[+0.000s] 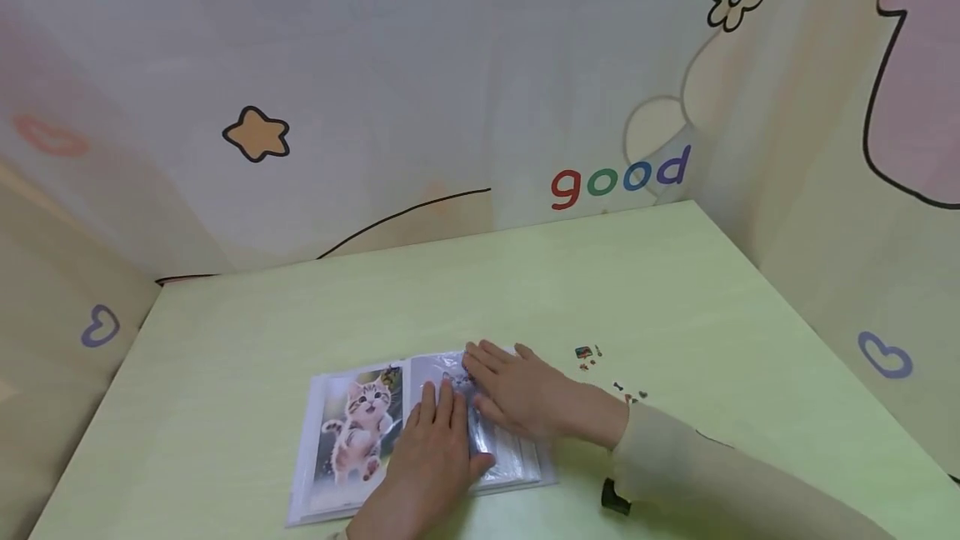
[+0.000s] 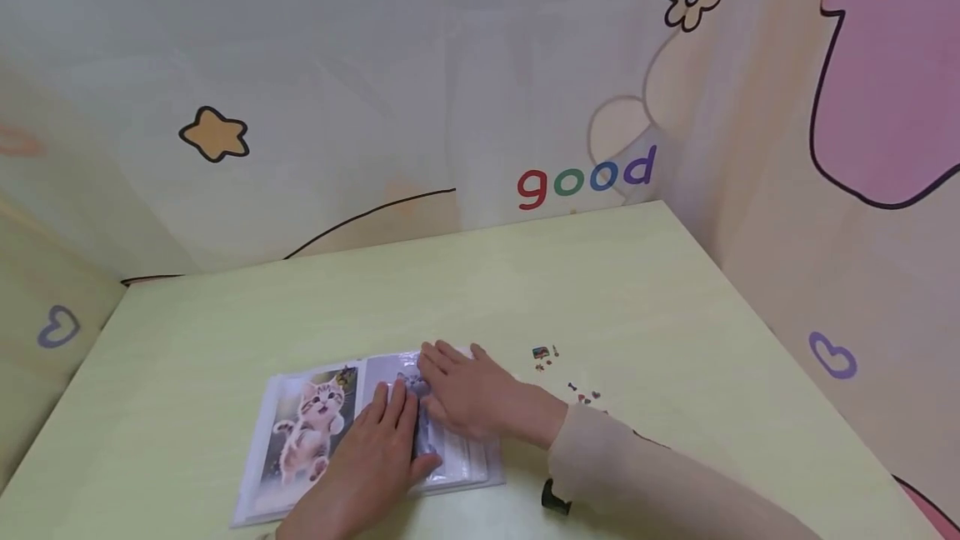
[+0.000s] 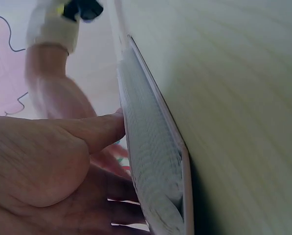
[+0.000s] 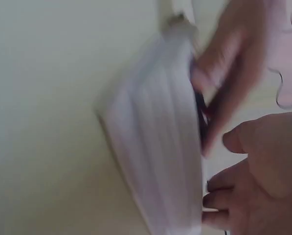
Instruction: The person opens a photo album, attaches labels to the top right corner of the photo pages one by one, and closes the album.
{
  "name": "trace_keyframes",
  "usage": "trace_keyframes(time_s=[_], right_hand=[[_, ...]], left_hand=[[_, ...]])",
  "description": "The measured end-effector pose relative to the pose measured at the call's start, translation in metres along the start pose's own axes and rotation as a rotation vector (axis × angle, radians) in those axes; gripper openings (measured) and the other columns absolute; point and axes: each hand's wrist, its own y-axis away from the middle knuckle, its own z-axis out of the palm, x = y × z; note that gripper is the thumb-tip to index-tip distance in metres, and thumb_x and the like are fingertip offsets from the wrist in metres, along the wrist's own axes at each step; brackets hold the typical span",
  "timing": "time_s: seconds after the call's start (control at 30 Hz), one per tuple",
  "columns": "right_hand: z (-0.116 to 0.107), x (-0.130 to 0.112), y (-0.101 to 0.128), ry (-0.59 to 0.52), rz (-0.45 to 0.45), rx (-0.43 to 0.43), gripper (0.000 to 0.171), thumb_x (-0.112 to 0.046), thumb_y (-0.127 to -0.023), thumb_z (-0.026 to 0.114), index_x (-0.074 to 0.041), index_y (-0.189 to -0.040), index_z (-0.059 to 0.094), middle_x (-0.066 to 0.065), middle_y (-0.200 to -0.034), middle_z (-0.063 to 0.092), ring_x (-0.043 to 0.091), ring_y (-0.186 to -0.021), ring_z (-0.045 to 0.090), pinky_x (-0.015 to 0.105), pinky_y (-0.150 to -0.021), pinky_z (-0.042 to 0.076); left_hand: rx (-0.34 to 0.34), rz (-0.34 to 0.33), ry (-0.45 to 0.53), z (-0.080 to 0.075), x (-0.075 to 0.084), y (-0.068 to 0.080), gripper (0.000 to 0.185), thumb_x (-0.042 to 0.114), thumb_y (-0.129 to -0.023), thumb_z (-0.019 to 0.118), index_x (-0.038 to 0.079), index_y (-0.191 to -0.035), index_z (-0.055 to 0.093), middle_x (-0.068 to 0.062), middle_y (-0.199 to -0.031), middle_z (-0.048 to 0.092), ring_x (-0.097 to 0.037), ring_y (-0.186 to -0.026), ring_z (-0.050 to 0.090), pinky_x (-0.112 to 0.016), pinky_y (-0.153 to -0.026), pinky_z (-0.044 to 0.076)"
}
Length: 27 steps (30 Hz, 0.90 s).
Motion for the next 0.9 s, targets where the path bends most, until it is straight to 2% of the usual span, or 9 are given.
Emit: trace_keyframes(time_s=[0.07, 0.23, 0.47, 0.6, 0.7, 0.83, 0.9], right_hand=[[0.004, -0.007, 0.006, 0.046, -0.018, -0.005, 0.062, -0.040, -0.111, 0.039, -0.005, -0.162, 0.030, 0.010, -0.170, 0.022, 0.027, -0.157, 0.017, 0.060, -0.121, 0.024], [0.010, -0.001, 0.003, 0.131, 0.054, 0.008, 0.066, -0.048, -0.111, 0.036, -0.010, -0.163, 0.029, 0.007, -0.171, 0.021, 0.025, -0.157, 0.019, 0.059, -0.122, 0.022], [0.006, 0.007, -0.006, 0.074, 0.110, 0.009, 0.066, -0.047, -0.110, 0.041, -0.006, -0.161, 0.034, 0.009, -0.169, 0.028, 0.027, -0.155, 0.025, 0.056, -0.120, 0.028], [0.005, -0.009, 0.007, 0.074, 0.057, 0.010, 0.062, -0.040, -0.111, 0.038, -0.003, -0.160, 0.035, 0.012, -0.168, 0.027, 0.027, -0.156, 0.023, 0.056, -0.120, 0.028], [0.008, -0.020, 0.017, 0.121, 0.004, -0.003, 0.060, -0.039, -0.111, 0.036, -0.005, -0.161, 0.034, 0.009, -0.170, 0.024, 0.024, -0.157, 0.019, 0.056, -0.120, 0.028], [0.011, -0.021, 0.018, 0.185, -0.012, 0.011, 0.066, -0.050, -0.110, 0.037, -0.009, -0.162, 0.033, 0.007, -0.171, 0.021, 0.021, -0.157, 0.016, 0.055, -0.120, 0.027], [0.010, -0.020, 0.017, 0.178, -0.011, 0.017, 0.071, -0.056, -0.109, 0.038, -0.009, -0.162, 0.033, 0.006, -0.171, 0.021, 0.020, -0.157, 0.017, 0.056, -0.120, 0.027]], left_hand=[[0.006, 0.003, 0.003, 0.000, 0.000, 0.000, 0.086, 0.056, -0.097, 0.063, -0.010, -0.149, 0.045, -0.030, -0.157, 0.039, -0.048, -0.146, 0.034, -0.054, -0.113, 0.039], [0.014, -0.005, 0.033, 0.001, 0.001, 0.000, 0.085, 0.055, -0.097, 0.064, -0.011, -0.148, 0.047, -0.031, -0.157, 0.039, -0.048, -0.146, 0.035, -0.054, -0.113, 0.040], [0.014, -0.010, 0.030, 0.003, 0.003, -0.001, 0.086, 0.056, -0.096, 0.065, -0.010, -0.147, 0.048, -0.030, -0.156, 0.041, -0.047, -0.146, 0.036, -0.054, -0.113, 0.040], [-0.005, -0.005, 0.027, 0.004, 0.005, -0.001, 0.086, 0.057, -0.097, 0.063, -0.010, -0.149, 0.046, -0.030, -0.157, 0.040, -0.047, -0.146, 0.034, -0.054, -0.113, 0.039], [-0.002, 0.000, 0.012, 0.004, 0.005, 0.000, 0.086, 0.057, -0.098, 0.060, -0.010, -0.150, 0.045, -0.029, -0.157, 0.040, -0.047, -0.146, 0.035, -0.054, -0.113, 0.039], [0.023, 0.002, 0.010, 0.000, 0.004, 0.001, 0.086, 0.056, -0.099, 0.060, -0.011, -0.150, 0.043, -0.030, -0.156, 0.040, -0.048, -0.146, 0.036, -0.054, -0.112, 0.040], [0.025, 0.000, 0.019, -0.001, 0.004, 0.001, 0.086, 0.056, -0.100, 0.059, -0.011, -0.150, 0.043, -0.030, -0.157, 0.040, -0.048, -0.146, 0.035, -0.054, -0.113, 0.039]])
